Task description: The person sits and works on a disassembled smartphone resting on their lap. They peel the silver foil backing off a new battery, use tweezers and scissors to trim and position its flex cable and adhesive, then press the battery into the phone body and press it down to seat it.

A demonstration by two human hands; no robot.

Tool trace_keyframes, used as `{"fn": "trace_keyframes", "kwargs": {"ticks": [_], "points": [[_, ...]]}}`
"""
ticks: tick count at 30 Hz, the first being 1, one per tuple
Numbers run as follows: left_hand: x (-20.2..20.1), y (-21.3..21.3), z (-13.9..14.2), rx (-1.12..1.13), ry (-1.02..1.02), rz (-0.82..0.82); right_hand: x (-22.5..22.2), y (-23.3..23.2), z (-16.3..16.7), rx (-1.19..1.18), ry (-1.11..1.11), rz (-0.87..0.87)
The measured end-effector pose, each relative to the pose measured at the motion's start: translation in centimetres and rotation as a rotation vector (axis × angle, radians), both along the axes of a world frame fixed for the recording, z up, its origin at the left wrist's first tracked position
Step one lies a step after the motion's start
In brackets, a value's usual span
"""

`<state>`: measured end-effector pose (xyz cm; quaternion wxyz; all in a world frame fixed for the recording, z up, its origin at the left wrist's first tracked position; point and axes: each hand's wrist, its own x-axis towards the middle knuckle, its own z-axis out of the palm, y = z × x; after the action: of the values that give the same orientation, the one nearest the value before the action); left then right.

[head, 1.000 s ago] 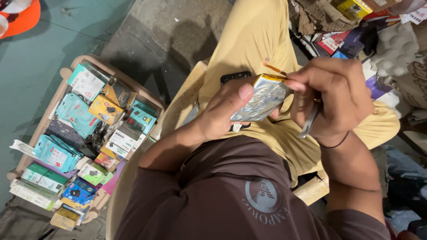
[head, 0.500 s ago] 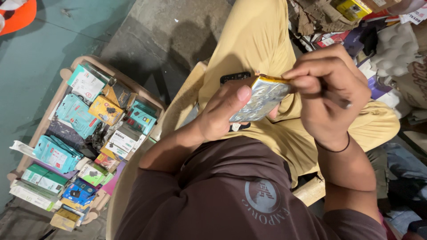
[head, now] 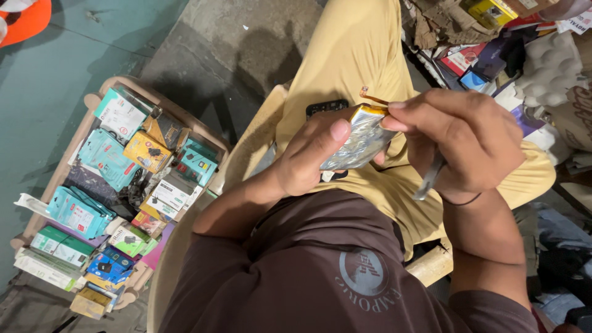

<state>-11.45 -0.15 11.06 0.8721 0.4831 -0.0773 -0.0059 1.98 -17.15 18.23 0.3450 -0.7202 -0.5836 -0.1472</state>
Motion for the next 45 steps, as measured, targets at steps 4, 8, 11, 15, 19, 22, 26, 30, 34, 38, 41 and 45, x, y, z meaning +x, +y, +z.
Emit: {"fn": "trace_keyframes", "kwargs": {"ticks": [4,8,11,15,19,22,26,30,34,38,41,45], "points": [[0.1,-0.1,0.1,0.022,-0.019,0.006,-0.2,0.2,-1.2,0.043,-0.146,-0.060],[0.1,-0.1,0.3,0.049,-0.016,0.009,-0.9,0.4,-1.9,0.044,-0.057,-0.134],[0.2,-0.1,0.4,0.096,-0.022,0.021,-1.4,0.6,-2.0,0.031,0.061,-0.177],[0.0,0.3,0.5,0.131,-0.013,0.014,-1.6,0.4,-0.9,0.000,0.274,-0.151],[-0.1,0.3,0.2,0.084,0.004,-0.009,-1.4,0.4,0.5,-0.060,0.531,-0.127],[-0.2,0.3,-0.2,0.004,0.048,-0.040,-0.9,0.4,1.4,-0.120,0.821,-0.100],[0.1,0.2,-0.8,-0.049,0.037,-0.088,0.2,0.3,2.3,-0.221,1.167,-0.031],[0.0,0.3,-1.1,-0.063,0.028,-0.144,1.2,0.2,3.2,-0.303,1.373,0.027],[0.5,0.3,-1.2,-0.150,-0.025,-0.208,2.0,0.6,3.5,-0.399,1.418,0.065],[0.6,0.5,-1.4,-0.174,-0.054,-0.237,2.2,0.8,3.5,-0.478,1.454,0.030],[0.7,0.3,-1.7,-0.188,-0.064,-0.233,2.2,0.7,3.5,-0.470,1.458,0.024],[0.6,0.1,-2.4,-0.146,-0.081,-0.204,1.8,0.3,3.5,-0.408,1.281,0.058]]}}
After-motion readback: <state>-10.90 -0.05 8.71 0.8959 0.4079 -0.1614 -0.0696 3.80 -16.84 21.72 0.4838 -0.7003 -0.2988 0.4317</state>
